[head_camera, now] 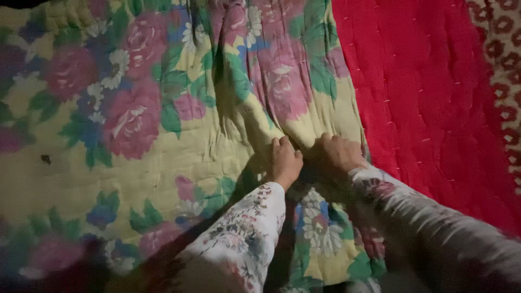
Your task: The person straightens and folds various blankets and linens on a bed.
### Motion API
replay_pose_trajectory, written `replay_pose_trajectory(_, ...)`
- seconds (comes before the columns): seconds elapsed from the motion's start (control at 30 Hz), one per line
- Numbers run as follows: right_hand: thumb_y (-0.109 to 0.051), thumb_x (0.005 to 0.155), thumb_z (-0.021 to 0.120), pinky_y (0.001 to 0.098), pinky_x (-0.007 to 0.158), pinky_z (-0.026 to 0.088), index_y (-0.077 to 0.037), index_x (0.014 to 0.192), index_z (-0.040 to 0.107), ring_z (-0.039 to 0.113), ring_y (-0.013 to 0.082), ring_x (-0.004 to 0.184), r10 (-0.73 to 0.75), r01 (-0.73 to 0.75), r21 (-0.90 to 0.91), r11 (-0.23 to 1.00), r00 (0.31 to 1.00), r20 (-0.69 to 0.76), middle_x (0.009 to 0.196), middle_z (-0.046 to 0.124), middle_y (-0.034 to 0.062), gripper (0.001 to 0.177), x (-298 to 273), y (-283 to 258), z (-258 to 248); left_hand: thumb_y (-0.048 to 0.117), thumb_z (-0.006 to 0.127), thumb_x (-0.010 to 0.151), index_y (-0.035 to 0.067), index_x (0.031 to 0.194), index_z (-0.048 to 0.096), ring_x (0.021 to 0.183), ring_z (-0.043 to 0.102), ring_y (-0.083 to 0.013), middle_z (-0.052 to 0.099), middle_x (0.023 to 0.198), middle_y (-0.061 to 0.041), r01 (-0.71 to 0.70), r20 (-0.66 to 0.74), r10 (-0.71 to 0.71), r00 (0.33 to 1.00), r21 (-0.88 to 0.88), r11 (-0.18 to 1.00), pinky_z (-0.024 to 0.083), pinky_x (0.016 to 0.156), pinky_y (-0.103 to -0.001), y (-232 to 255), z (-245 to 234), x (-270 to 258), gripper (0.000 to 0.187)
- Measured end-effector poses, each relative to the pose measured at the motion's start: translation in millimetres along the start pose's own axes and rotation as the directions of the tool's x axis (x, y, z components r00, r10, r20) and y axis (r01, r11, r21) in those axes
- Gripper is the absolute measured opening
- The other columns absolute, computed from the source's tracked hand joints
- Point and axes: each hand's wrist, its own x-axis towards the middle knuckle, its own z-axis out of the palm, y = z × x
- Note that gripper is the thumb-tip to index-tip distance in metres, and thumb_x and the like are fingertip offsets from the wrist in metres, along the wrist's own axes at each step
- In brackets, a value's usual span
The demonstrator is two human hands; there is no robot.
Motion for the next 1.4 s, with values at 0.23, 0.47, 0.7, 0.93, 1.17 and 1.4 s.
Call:
replay_pose_trajectory(0.23,-0.04,0.089,0.066,0.0558,0.077,0.055,-0.01,0.118,0.06,0.07,0.0443,0.097,0.149,-0.16,0.249,0.955,0.987,0.063,0.103,0.071,0.0204,0.042,-44.7,1.0,-97.3,0.058,0.064,0.091,0.002,0.155,0.036,0.149,0.029,-0.0431,0.031,0.16,-0.026,0.279,0.158,-0.244,0.957,-0.263,0.924,0.029,0.121,-0.05,14.4,45.8,44.9,0.09)
replay_pose_trajectory(0.47,-0.042,0.089,0.069,0.0558,0.076,0.051,-0.007,0.121,0.058,0.069,0.0452,0.092,0.317,-0.174,0.603,0.778,0.938,-0.138,0.095,0.071,0.0213,0.049,-57.5,23.0,-46.0,0.065,0.065,0.083,0.002,0.16,0.023,0.155,0.024,-0.0363,0.025,0.167,-0.021,0.254,0.327,-0.107,0.939,-0.448,0.857,0.024,0.124,-0.045,19.5,62.8,56.1,0.108)
replay_pose_trajectory(0.7,-0.051,0.08,0.077,0.0486,0.082,0.054,0.003,0.119,0.056,0.07,0.039,0.094,0.122,-0.213,0.609,0.764,0.975,0.188,0.102,0.07,0.025,0.07,-15.6,38.9,-55.1,0.048,0.079,0.071,-0.01,0.144,0.042,0.142,0.041,-0.0473,0.043,0.15,-0.035,0.063,0.021,-0.059,0.998,-0.263,0.963,0.035,0.119,-0.046,13.8,47.3,111.5,0.1)
replay_pose_trajectory(0.93,-0.054,0.076,0.078,0.0433,0.084,0.057,0.003,0.12,0.056,0.072,0.0329,0.097,0.128,-0.154,0.74,0.654,0.987,0.093,0.106,0.071,0.0232,0.075,49.4,8.4,-87.2,0.045,0.083,0.06,-0.007,0.148,0.038,0.134,0.045,-0.0464,0.049,0.144,-0.031,0.053,-0.372,-0.203,0.906,-0.377,0.925,0.034,0.113,-0.047,39.9,20.9,155.7,0.112)
replay_pose_trajectory(1.17,-0.043,0.077,0.082,0.0455,0.084,0.056,0.002,0.121,0.058,0.072,0.0379,0.096,-0.056,0.017,0.61,0.792,0.997,0.045,0.102,0.076,0.0208,0.067,108.0,-9.9,-83.2,0.05,0.079,0.078,0.006,0.134,0.059,0.132,0.059,-0.0437,0.062,0.14,-0.026,0.226,-0.074,-0.243,0.967,-0.184,0.956,0.046,0.113,-0.046,48.1,12.4,193.6,0.073)
replay_pose_trajectory(1.4,-0.028,0.076,0.082,0.0396,0.083,0.057,0.002,0.123,0.059,0.071,0.027,0.095,0.117,-0.136,0.852,0.506,0.989,0.089,0.105,0.074,0.0166,0.061,97.5,38.7,-27.0,0.028,0.08,0.075,0.012,0.133,0.051,0.125,0.054,-0.0489,0.055,0.133,-0.026,0.047,-0.012,-0.047,0.999,0.007,0.999,0.046,0.098,-0.058,108.1,3.4,157.2,0.067)
